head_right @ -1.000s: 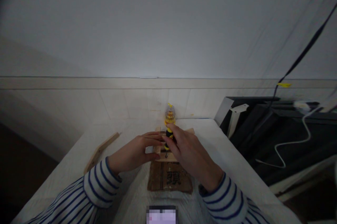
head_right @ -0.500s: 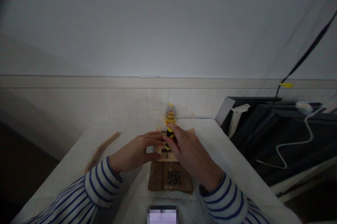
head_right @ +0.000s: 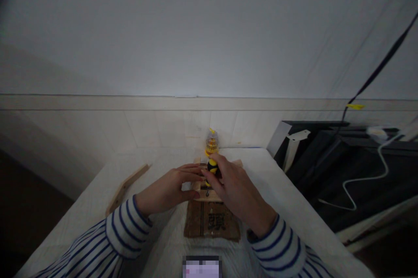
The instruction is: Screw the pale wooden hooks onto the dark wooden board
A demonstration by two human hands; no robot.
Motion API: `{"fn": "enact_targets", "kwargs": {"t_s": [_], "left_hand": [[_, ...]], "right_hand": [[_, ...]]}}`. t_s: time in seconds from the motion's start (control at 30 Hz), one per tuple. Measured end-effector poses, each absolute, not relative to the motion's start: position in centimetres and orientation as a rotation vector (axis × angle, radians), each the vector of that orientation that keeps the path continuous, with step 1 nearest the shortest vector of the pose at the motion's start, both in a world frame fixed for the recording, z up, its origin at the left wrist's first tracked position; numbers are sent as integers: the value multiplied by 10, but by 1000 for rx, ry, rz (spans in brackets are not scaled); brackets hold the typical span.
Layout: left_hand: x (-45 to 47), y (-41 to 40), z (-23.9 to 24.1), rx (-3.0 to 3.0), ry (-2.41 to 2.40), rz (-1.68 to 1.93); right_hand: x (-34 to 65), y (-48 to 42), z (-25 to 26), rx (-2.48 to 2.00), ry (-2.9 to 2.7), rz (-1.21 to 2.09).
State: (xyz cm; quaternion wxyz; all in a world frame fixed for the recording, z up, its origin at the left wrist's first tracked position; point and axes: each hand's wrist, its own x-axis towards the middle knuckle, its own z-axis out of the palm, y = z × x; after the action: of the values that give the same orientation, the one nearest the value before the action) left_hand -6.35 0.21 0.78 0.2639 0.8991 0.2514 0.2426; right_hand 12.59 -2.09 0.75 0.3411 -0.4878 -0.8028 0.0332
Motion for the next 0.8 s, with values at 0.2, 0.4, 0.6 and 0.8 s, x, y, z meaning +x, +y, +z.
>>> {"fn": "enact_targets", "kwargs": {"t_s": [0.2,0.4,0.6,0.8], "left_hand": [[-64,2,7,2438,685,659],[-64,2,7,2440,658,675],[-63,2,10,2433,605,682],[-64,3,7,2431,645,685]], "right_hand": [[123,-22,7,-1283,-2071,115],[122,-22,6,-1267,-2090,177],[124,-26,12,-1211,-2195,205],[131,-27,17,-1203,-2262,325]]}}
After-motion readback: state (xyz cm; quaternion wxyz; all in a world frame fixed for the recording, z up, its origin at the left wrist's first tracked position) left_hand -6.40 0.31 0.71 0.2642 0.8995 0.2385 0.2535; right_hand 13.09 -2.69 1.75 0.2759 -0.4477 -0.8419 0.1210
